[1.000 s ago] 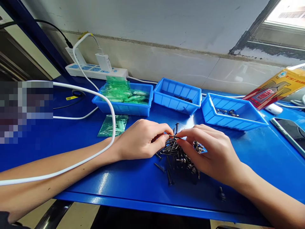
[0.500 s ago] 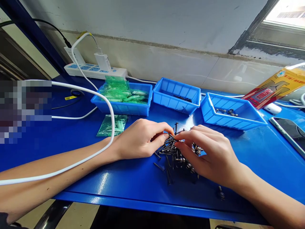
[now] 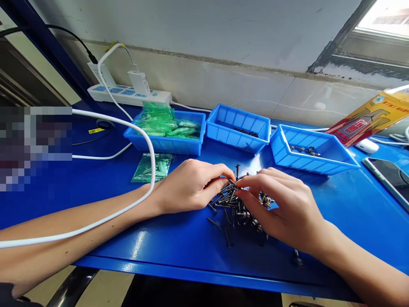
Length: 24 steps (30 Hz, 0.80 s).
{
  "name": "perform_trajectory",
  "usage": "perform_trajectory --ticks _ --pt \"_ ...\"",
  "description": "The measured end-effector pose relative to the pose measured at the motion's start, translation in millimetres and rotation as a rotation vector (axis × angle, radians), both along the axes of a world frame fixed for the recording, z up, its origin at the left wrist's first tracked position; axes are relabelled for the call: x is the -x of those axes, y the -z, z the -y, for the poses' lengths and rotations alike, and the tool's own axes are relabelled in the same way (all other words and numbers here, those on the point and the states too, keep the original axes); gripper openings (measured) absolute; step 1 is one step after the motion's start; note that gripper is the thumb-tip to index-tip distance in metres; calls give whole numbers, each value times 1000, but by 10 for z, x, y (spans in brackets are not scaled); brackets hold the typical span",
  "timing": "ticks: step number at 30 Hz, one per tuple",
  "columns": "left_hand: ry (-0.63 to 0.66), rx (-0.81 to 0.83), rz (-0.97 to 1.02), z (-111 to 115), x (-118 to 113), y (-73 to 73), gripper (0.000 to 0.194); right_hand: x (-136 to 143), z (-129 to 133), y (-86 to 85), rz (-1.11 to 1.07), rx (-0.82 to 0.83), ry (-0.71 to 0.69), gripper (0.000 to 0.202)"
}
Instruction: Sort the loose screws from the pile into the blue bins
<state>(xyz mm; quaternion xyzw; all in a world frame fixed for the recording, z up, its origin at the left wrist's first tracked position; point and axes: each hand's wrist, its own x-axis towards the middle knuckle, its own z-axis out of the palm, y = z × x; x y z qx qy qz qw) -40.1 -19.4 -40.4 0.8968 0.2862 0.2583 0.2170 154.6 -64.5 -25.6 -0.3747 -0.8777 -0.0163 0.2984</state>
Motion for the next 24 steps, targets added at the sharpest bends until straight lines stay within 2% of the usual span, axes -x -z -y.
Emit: perform_trajectory --ticks 8,19,24 --pt "-11 5 -5 1 3 1 21 -16 -32 25 -25 10 80 8" --pt "27 -15 -16 -12 8 24 21 -15 -32 28 -1 18 80 7" --pt "8 -5 -21 -10 5 15 21 -27 -63 39 -13 39 122 8"
